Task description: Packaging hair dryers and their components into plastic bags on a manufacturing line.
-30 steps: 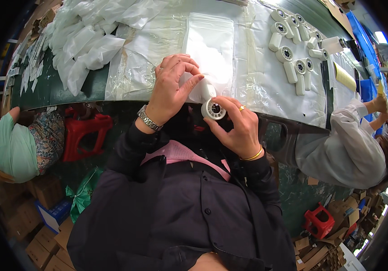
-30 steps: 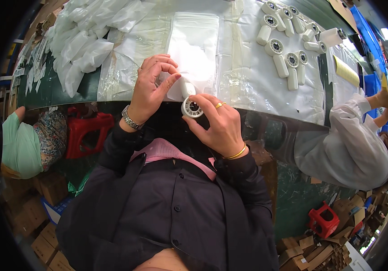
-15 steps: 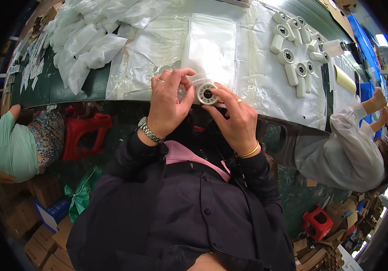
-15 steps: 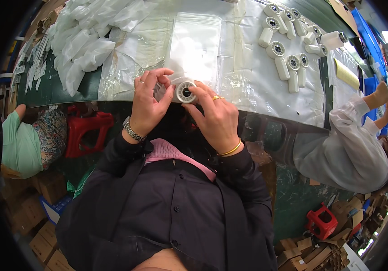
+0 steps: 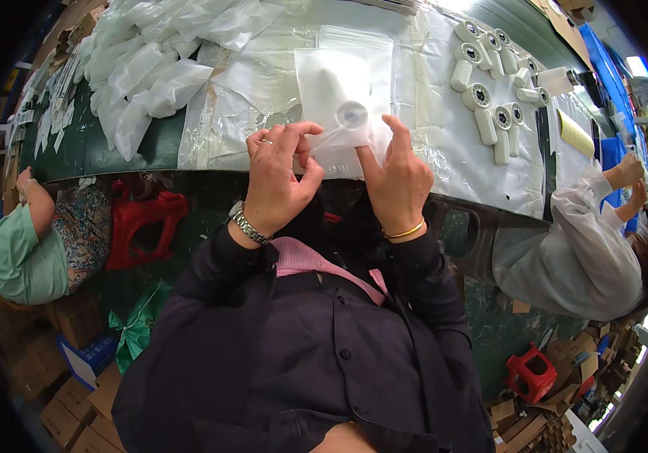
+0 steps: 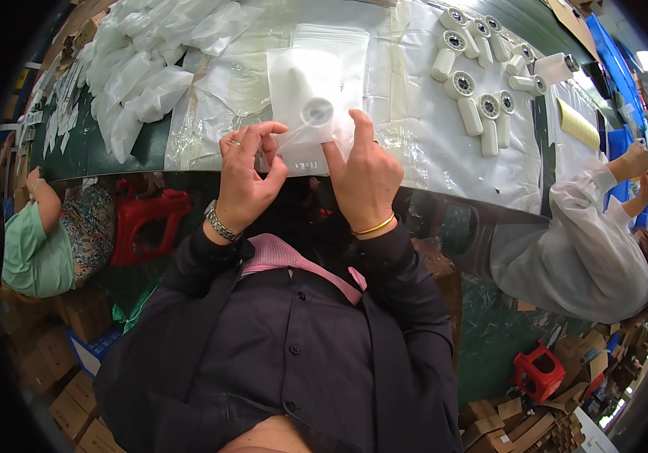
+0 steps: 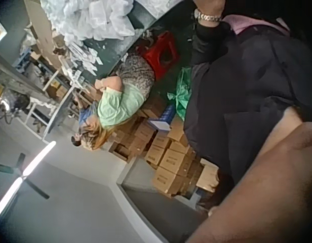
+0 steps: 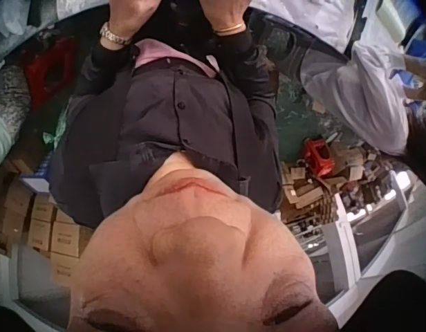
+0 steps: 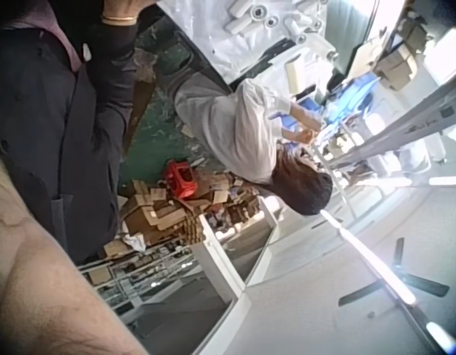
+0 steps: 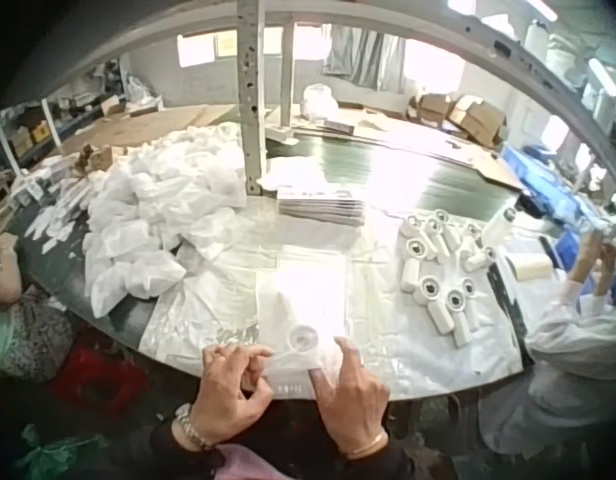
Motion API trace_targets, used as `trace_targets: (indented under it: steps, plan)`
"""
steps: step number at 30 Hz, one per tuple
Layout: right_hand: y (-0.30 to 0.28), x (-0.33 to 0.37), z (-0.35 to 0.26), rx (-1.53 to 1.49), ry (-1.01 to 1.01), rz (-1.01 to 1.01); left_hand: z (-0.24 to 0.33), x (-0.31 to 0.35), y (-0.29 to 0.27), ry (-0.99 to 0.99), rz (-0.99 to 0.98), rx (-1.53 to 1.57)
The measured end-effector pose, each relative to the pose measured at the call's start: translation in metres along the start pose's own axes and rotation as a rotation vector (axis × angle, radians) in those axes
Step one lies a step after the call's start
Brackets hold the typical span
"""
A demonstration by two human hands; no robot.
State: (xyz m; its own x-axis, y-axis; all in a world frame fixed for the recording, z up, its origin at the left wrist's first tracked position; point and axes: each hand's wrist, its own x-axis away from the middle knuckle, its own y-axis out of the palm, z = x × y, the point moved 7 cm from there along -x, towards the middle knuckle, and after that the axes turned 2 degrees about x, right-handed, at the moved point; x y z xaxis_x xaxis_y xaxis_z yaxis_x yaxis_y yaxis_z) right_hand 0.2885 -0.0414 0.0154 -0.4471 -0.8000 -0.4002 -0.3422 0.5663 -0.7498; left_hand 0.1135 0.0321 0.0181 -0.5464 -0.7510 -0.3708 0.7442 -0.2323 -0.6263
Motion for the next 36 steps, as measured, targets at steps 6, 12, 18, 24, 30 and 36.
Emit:
trace_targets:
  steps: [6,12,18,24,30,36]
  plan:
    - [-0.001,0.011,0.001,0.001,-0.091,0.014,0.029,-0.019,-0.003,0.097,0.119,-0.232]
    - [-0.009,0.018,-0.004,-0.038,-0.083,-0.006,0.024,-0.042,0.017,0.174,0.088,-0.371]
    - [-0.024,0.028,0.002,-0.13,-0.077,-0.125,0.009,-0.033,0.0,0.04,0.112,-0.278]
    - [-0.043,0.055,0.056,-0.373,0.152,-0.368,-0.017,0.011,-0.007,-0.251,-0.085,0.018]
    - [-0.068,0.06,0.058,-0.107,0.026,-0.074,-0.037,0.025,-0.007,-0.416,-0.069,0.502]
    - [-0.031,0.046,0.023,-0.382,0.193,-0.169,-0.034,0.029,-0.007,-0.533,-0.109,0.649]
